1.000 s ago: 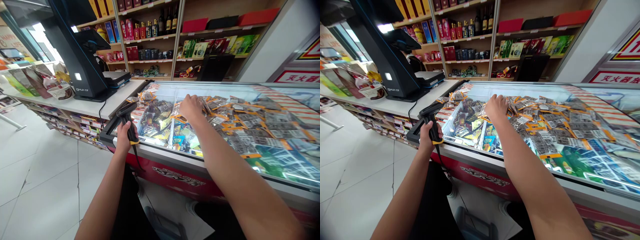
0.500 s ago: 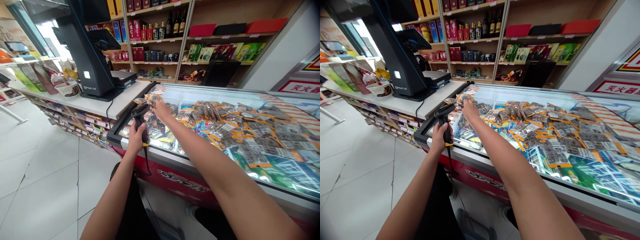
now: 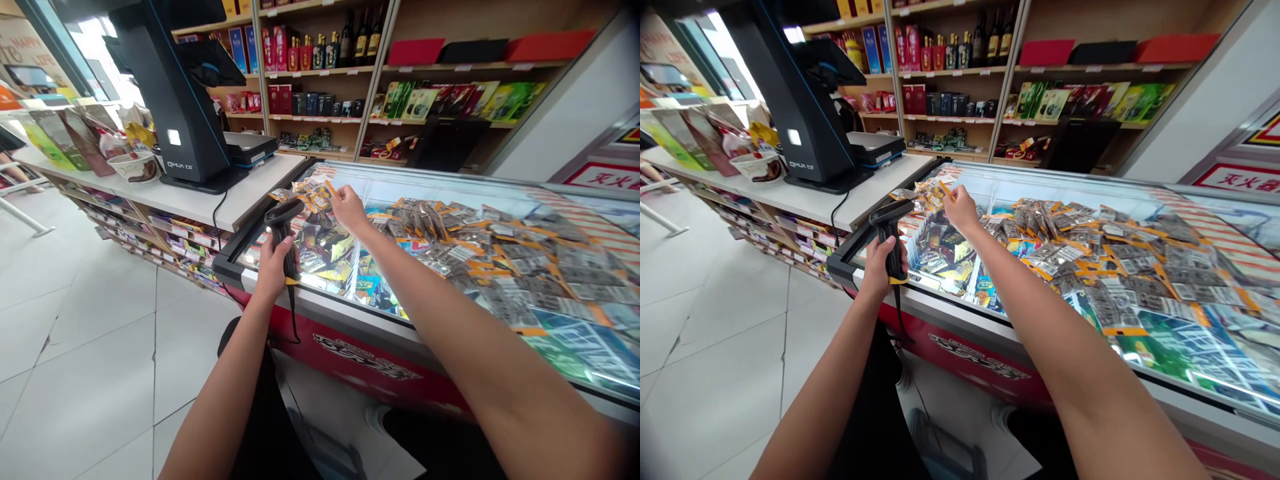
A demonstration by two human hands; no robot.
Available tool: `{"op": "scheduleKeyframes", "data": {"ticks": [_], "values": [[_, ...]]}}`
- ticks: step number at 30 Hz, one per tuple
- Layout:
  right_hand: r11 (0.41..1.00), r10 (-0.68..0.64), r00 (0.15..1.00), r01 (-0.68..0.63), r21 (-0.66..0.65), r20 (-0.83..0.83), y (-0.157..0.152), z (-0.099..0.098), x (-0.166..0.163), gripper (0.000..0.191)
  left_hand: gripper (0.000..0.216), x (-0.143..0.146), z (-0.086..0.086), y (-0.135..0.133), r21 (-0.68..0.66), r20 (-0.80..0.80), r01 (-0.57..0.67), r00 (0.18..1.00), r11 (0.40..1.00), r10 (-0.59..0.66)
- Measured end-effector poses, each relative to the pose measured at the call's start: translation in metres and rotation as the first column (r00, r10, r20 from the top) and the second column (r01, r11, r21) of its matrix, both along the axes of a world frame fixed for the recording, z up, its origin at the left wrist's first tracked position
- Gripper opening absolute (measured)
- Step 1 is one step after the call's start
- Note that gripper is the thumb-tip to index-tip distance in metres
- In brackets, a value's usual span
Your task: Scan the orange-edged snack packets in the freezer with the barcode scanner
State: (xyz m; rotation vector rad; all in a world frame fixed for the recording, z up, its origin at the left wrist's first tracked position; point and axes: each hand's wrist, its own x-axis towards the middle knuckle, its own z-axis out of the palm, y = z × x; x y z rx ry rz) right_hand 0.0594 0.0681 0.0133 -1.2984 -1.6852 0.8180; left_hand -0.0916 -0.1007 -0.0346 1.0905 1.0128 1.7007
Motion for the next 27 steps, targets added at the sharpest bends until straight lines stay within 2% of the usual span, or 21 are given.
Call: {"op": "scheduleKeyframes", "data": {"ticks": [2,3,6,11,14,18,22,27], "values": [[0.984,-0.005,0.967,-0.041,-0.176,-0.255,-0.003,-0.001,0.011,0.013,0.037,0.001,0.001,-0.002,0.019,0.0,0.003,1.0,1.0,-0.003],[0.973,-0.015,0.932,-0.069,-0.219,-0.361,-0.004,-0.002,0.016,0.016,0.037,0.001,0.002,-0.003,0.03,-0.005,0.012,1.0,0.999,-0.012],[0.965,-0.006,0.838,-0.139,-0.225,-0.545,-0.007,-0.005,0.027,0.025,0.037,0.001,0.003,-0.006,0.057,-0.027,0.057,0.998,0.997,-0.056],[0.948,0.168,0.77,-0.297,-0.114,-0.616,-0.018,0.0,0.036,0.026,0.038,-0.003,0.004,-0.012,0.029,-0.099,0.221,0.971,0.975,-0.217],[0.92,0.258,0.714,-0.387,-0.059,-0.651,-0.023,0.004,0.039,0.021,0.04,-0.008,0.005,-0.016,0.004,-0.151,0.371,0.918,0.929,-0.366],[0.902,0.288,0.691,-0.428,-0.053,-0.663,-0.024,0.004,0.043,0.02,0.046,-0.015,0.004,-0.017,-0.043,-0.159,0.511,0.845,0.858,-0.511],[0.864,0.28,0.658,-0.491,-0.117,-0.699,-0.021,0.001,0.05,0.02,0.045,-0.019,0.003,-0.017,-0.089,-0.145,0.587,0.792,0.805,-0.593],[0.849,0.296,0.664,-0.512,-0.128,-0.687,-0.017,-0.003,0.052,0.024,0.039,-0.019,0.005,-0.018,-0.114,-0.17,0.597,0.776,0.794,-0.607]]}}
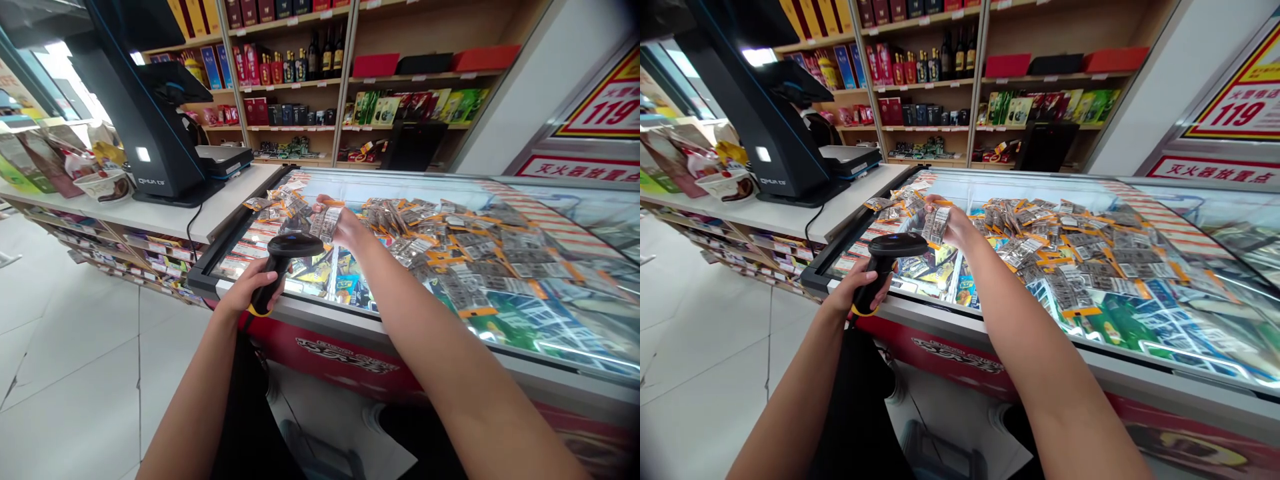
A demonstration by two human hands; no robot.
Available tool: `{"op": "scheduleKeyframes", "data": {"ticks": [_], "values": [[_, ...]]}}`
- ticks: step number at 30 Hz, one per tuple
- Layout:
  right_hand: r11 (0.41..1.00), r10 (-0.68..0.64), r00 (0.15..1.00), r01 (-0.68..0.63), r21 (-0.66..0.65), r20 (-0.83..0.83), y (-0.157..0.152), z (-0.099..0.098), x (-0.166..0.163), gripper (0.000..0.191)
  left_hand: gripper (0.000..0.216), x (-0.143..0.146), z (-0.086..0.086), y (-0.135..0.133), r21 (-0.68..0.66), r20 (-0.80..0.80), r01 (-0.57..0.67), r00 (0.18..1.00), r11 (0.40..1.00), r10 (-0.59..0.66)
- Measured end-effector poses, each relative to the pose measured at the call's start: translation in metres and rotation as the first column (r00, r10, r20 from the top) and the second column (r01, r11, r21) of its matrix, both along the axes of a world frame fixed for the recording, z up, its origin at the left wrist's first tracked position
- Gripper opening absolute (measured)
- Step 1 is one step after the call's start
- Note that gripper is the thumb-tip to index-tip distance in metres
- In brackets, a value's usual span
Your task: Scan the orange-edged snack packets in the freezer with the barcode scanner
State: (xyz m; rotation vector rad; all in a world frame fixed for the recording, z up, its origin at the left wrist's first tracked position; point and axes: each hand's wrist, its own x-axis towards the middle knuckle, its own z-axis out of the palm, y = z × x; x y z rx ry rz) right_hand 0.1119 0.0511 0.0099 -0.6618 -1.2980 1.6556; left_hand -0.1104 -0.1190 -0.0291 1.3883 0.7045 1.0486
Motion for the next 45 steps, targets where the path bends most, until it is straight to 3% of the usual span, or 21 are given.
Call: {"op": "scheduleKeyframes", "data": {"ticks": [4,6,7,8,10,12,14,16,19,21,23,26,29,33,42,43,45], "values": [[0.998,-0.023,1.0,0.023,0.057,-0.005,0.002,0.006,0.0,0.02,0.043,0.001,0.0,0.0,-0.005,0.02,-0.021,1.0,1.0,0.021],[0.981,-0.132,0.98,0.106,0.165,0.152,0.004,0.013,0.005,0.011,0.045,0.002,-0.002,0.002,0.016,0.041,-0.069,0.997,0.997,0.068],[0.955,-0.225,0.931,0.152,0.256,0.287,0.005,0.017,0.01,0.007,0.045,0.002,-0.003,0.004,0.027,0.056,-0.111,0.992,0.993,0.109],[0.914,-0.339,0.835,0.183,0.362,0.434,0.006,0.02,0.015,0.009,0.044,0.003,-0.003,0.005,0.034,0.077,-0.165,0.984,0.986,0.162],[0.807,-0.566,0.511,0.187,0.559,0.646,0.009,0.023,0.028,0.017,0.041,0.007,-0.003,0.007,0.032,0.137,-0.299,0.946,0.954,0.292],[0.721,-0.693,0.217,0.167,0.673,0.688,0.01,0.022,0.038,0.017,0.04,0.011,-0.002,0.008,0.009,0.202,-0.421,0.889,0.907,0.41],[0.67,-0.741,0.089,0.158,0.725,0.665,0.009,0.017,0.043,0.012,0.04,0.015,0.001,0.008,-0.015,0.242,-0.497,0.84,0.868,0.485],[0.641,-0.767,0.082,0.139,0.755,0.637,0.007,0.013,0.037,0.007,0.039,0.018,0.002,0.009,-0.023,0.241,-0.524,0.824,0.851,0.514],[0.618,-0.78,0.17,0.057,0.784,0.603,0.006,0.009,0.011,0.024,0.039,0.019,0.002,0.01,-0.015,0.219,-0.535,0.823,0.845,0.525],[0.634,-0.742,0.28,-0.002,0.773,0.609,0.009,0.004,-0.015,0.038,0.04,0.019,0.002,0.011,-0.014,0.212,-0.537,0.823,0.844,0.527],[0.688,-0.673,0.353,-0.023,0.725,0.65,0.018,-0.002,-0.042,0.052,0.04,0.019,0.001,0.012,-0.018,0.21,-0.535,0.824,0.845,0.526],[0.741,-0.612,0.364,-0.048,0.67,0.702,0.036,-0.013,-0.072,0.068,0.037,0.018,0.0,0.015,-0.004,0.213,-0.522,0.833,0.853,0.511],[0.738,-0.581,0.34,-0.165,0.655,0.74,0.051,-0.02,-0.085,0.065,0.036,0.017,-0.004,0.017,0.02,0.206,-0.504,0.847,0.863,0.49],[0.698,-0.581,0.339,-0.26,0.667,0.74,0.048,-0.021,-0.083,0.05,0.035,0.015,-0.008,0.018,0.037,0.197,-0.494,0.856,0.869,0.478],[0.593,-0.56,0.438,-0.379,0.71,0.703,-0.012,-0.018,-0.035,0.03,0.032,0.016,-0.006,0.016,0.039,0.178,-0.495,0.858,0.868,0.482],[0.596,-0.589,0.421,-0.35,0.723,0.689,-0.015,-0.018,-0.031,0.037,0.032,0.016,-0.005,0.015,0.041,0.178,-0.501,0.855,0.865,0.487],[0.627,-0.617,0.365,-0.308,0.715,0.698,-0.015,-0.019,-0.027,0.069,0.031,0.017,-0.005,0.015,0.04,0.18,-0.508,0.851,0.86,0.494]]}}
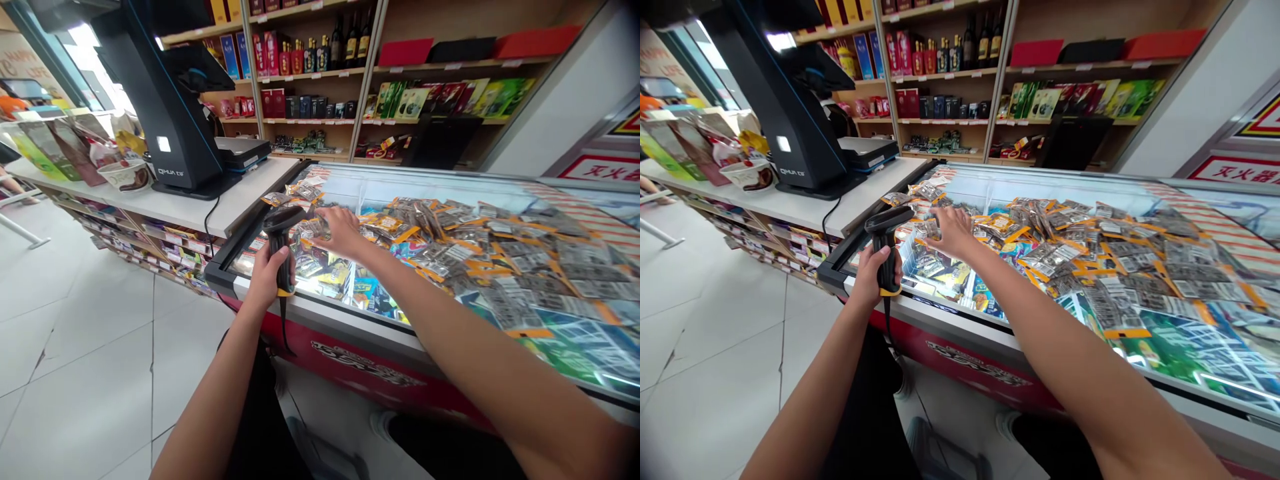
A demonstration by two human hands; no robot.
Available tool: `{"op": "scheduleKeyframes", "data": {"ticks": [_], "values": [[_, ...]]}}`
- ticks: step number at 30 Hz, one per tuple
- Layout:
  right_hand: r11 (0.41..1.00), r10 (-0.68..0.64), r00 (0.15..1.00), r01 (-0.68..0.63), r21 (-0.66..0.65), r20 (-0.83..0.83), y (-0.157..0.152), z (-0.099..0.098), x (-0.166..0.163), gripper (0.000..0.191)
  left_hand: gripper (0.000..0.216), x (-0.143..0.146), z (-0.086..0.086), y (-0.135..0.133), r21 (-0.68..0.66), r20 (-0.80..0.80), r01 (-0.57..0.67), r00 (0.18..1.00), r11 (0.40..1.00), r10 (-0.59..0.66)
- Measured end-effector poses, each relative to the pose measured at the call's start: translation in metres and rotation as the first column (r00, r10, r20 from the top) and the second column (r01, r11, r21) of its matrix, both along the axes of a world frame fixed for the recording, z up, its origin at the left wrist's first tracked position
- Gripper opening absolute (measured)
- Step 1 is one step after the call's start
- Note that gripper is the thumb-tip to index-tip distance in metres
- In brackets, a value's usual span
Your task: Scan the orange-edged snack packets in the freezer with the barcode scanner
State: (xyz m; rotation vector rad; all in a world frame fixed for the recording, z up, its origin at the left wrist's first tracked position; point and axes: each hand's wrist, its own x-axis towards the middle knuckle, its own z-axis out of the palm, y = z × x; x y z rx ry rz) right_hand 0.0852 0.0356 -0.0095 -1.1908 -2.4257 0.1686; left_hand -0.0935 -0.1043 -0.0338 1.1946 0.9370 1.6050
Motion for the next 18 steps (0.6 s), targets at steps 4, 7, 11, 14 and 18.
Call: {"op": "scheduleKeyframes", "data": {"ticks": [4,7,11,14,18], "values": [[0.99,0.035,0.995,-0.022,-0.138,0.097,0.009,-0.002,-0.004,0.095,0.03,0.001,0.002,0.0,0.007,-0.001,-0.007,1.0,1.0,0.007],[0.994,0.051,0.996,-0.043,-0.102,0.077,0.01,-0.002,-0.007,0.094,0.031,0.002,0.003,0.0,0.005,-0.01,-0.011,1.0,1.0,0.011],[0.996,0.017,1.0,-0.015,0.091,-0.011,0.002,0.0,-0.003,0.091,0.031,0.0,0.003,0.0,-0.025,-0.038,0.014,0.999,1.0,-0.015],[0.979,0.025,0.999,-0.019,0.203,-0.03,-0.001,0.002,0.005,0.09,0.032,-0.001,0.003,-0.001,-0.036,-0.067,0.051,0.996,0.998,-0.054],[0.973,0.019,1.0,-0.018,0.228,-0.006,-0.002,0.004,0.012,0.086,0.034,-0.003,0.003,-0.002,-0.056,-0.075,0.071,0.994,0.996,-0.075]]}}
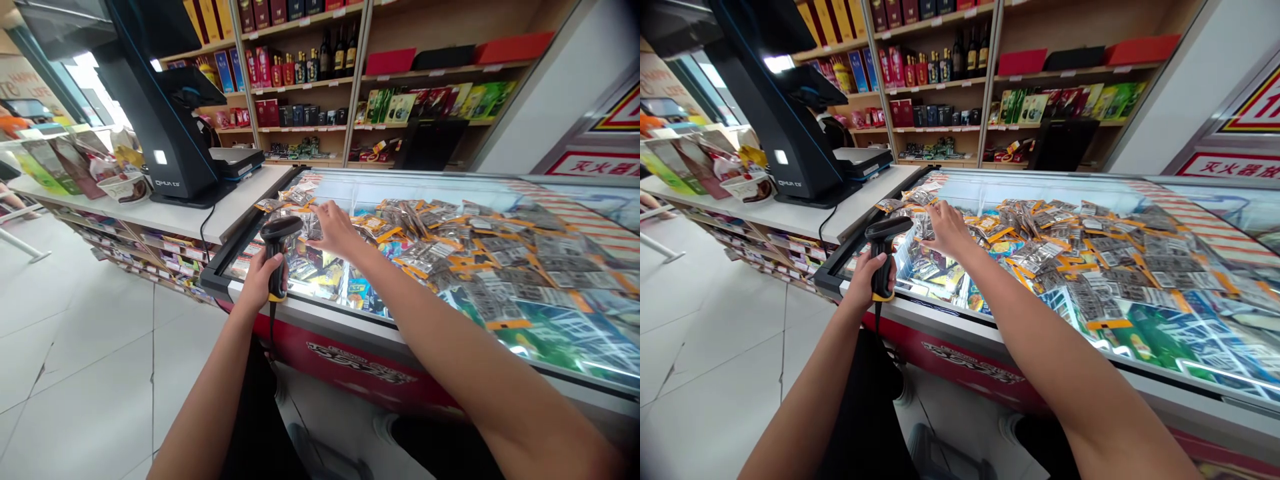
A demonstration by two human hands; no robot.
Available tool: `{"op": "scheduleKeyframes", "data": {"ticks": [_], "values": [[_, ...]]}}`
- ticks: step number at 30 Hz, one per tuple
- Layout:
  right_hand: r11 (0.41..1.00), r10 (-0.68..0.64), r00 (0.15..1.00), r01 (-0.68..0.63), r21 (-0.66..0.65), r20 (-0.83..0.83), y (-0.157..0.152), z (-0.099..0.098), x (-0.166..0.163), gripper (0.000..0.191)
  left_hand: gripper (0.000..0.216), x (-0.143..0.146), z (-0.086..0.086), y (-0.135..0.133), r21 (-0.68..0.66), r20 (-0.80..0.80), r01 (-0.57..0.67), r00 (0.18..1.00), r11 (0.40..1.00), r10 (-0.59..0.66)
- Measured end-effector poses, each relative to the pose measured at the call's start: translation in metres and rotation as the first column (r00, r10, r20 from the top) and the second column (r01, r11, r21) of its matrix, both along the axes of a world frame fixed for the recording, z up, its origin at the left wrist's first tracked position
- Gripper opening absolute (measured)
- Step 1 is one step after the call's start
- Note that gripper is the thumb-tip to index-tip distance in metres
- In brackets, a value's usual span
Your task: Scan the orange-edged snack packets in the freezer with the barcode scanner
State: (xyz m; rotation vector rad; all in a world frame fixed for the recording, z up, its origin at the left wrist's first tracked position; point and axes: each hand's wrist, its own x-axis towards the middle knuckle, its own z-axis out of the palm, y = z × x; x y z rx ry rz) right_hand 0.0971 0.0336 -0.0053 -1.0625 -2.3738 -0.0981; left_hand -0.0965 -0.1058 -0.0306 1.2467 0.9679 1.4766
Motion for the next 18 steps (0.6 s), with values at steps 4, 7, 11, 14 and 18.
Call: {"op": "scheduleKeyframes", "data": {"ticks": [4,7,11,14,18], "values": [[1.0,0.003,1.0,-0.003,0.014,0.021,-0.001,0.002,-0.001,0.084,0.036,-0.001,0.001,0.0,-0.008,-0.019,0.011,1.0,1.0,-0.011],[1.0,-0.006,0.999,0.006,0.016,0.038,-0.001,0.004,-0.001,0.085,0.035,0.0,0.002,-0.001,-0.004,-0.019,0.015,1.0,1.0,-0.015],[0.993,-0.116,0.987,0.119,-0.025,0.114,0.008,0.007,0.011,0.076,0.035,0.002,0.0,-0.002,0.016,0.043,-0.062,0.997,0.998,0.061],[0.961,-0.261,0.953,0.272,-0.051,0.156,0.019,0.008,0.029,0.075,0.034,0.004,-0.003,-0.001,0.037,0.111,-0.163,0.981,0.986,0.158],[0.932,-0.363,0.931,0.363,0.003,0.033,0.02,0.013,0.029,0.076,0.031,0.009,-0.004,0.002,0.032,0.172,-0.323,0.934,0.946,0.313]]}}
